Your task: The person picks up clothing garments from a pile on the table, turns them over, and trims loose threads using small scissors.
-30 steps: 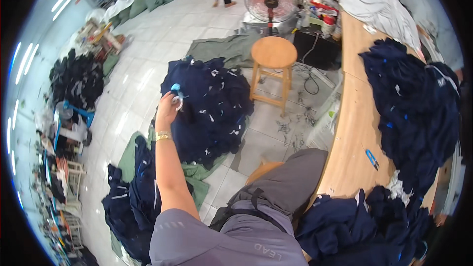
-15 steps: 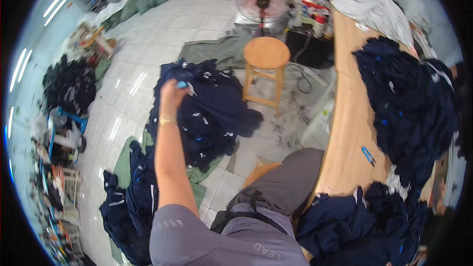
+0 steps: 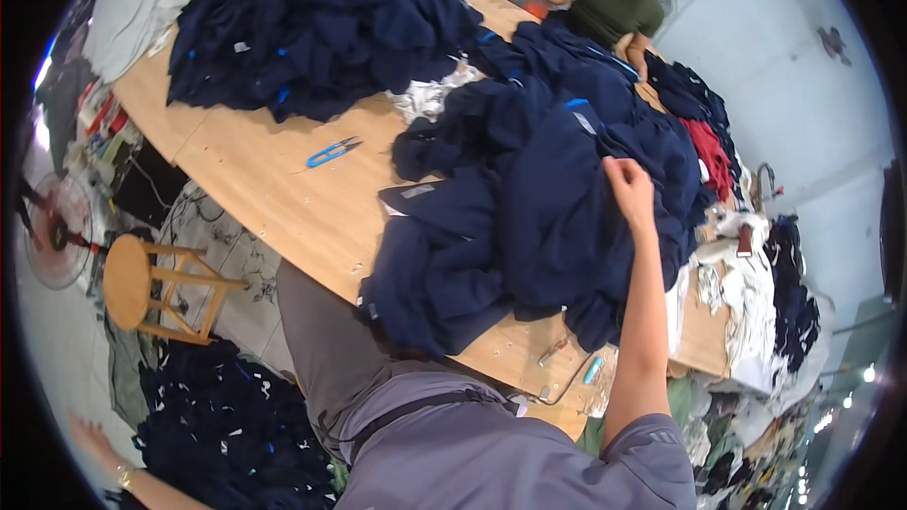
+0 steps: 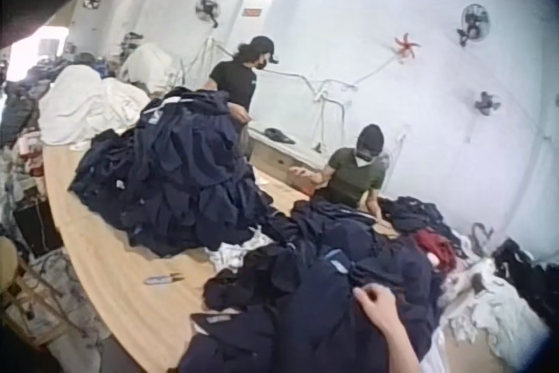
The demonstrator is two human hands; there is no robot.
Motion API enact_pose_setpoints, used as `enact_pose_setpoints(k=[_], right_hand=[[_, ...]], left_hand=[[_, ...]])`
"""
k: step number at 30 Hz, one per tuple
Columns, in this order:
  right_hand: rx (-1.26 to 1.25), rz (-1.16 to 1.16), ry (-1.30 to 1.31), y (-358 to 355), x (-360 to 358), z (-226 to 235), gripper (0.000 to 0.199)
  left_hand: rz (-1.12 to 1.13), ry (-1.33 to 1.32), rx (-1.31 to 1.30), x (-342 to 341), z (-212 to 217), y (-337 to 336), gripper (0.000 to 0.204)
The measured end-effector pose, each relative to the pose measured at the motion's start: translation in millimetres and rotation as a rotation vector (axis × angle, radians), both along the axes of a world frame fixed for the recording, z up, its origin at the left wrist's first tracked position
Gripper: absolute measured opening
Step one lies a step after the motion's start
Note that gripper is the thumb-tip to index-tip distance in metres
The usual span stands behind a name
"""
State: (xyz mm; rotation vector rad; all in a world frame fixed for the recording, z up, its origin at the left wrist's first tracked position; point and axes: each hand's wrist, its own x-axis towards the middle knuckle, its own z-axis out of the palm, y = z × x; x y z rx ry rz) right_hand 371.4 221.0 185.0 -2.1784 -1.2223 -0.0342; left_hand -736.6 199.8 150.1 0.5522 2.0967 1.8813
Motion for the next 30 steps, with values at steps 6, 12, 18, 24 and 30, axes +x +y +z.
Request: enact_pose_setpoints(k=[6, 12, 18, 24, 30], right_hand=[[-0.039, -0.167, -0.4, -46.7, -6.5, -42.9, 0.024], [0.564, 0.462, 0.052, -35.8, -178.8, 27.9, 0.007], [0.39, 0.982, 0.207, -80.3, -265.7, -5.2, 0.025], [0.225, -0.035, -0.027, -111.6, -206.8, -78.9, 0.039], [0.249, -0.121, 0.104, -99.4, -175.8, -93.0, 0.065]], left_hand=[[-0.808, -0.059, -0.17, 401.7, -100.2, 172.3, 0.034], [-1.773, -0.647, -0.085, 672.7, -35.4, 140.4, 0.056], [-1.867, -1.495, -0.218, 745.8, -71.1, 124.8, 0.056], [-1.619, -1.307, -0.359, 739.4, -120.0, 130.6, 0.041], [-1.525, -1.193, -0.406, 703.4, -102.2, 141.6, 0.046]])
